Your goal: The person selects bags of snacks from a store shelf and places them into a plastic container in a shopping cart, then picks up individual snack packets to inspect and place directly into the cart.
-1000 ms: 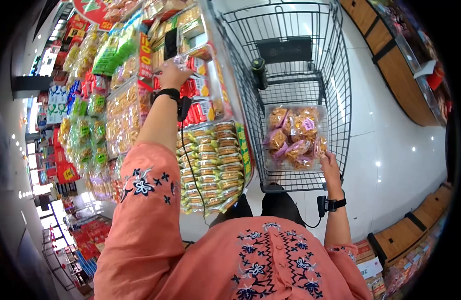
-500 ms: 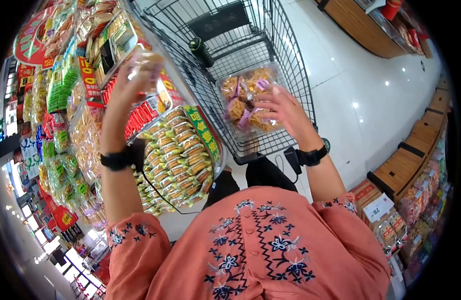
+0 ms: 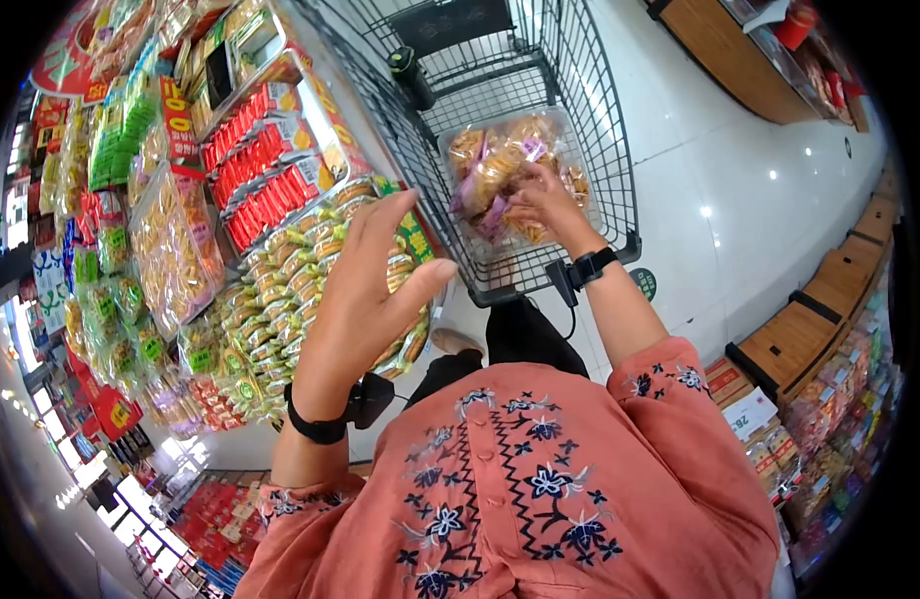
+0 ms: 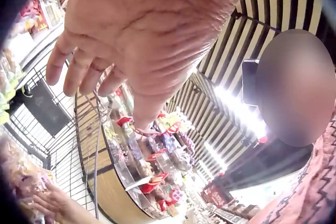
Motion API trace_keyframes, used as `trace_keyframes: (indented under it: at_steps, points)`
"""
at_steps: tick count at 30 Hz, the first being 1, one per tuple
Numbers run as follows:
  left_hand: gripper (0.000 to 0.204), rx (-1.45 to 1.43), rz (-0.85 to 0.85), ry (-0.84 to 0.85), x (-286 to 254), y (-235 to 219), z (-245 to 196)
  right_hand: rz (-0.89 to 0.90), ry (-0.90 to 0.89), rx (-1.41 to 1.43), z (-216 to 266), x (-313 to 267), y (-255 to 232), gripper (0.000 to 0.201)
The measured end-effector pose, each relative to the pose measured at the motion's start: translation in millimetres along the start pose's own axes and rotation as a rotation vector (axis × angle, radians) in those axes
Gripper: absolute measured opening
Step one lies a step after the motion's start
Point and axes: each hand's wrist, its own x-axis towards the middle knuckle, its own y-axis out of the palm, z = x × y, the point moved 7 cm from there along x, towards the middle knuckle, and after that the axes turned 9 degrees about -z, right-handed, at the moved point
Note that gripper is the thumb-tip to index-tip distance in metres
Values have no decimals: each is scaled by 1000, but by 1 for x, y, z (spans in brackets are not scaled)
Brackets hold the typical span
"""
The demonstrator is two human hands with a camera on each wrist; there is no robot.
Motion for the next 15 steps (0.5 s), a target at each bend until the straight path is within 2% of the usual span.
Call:
trace_keyframes:
  at_steps: [2, 5, 6, 11, 15]
  points:
    - [61, -19, -74, -26, -22, -15, 7, -89, -64, -346, -10, 11, -6, 54]
    - [57, -69, -211, -62, -62, -40, 21, -133, -171, -491, -9, -2, -2, 52]
    - [54, -3, -216, -80, -79, -49, 27, -130, -150, -480, -10, -7, -1, 50]
    - [49, -75, -440, -177, -177, -76, 64, -151, -199, -467, -14, -36, -5, 42]
    - [47, -130, -547, -282, -284, -81, 97, -105, -218, -555, -38, -69, 7, 32]
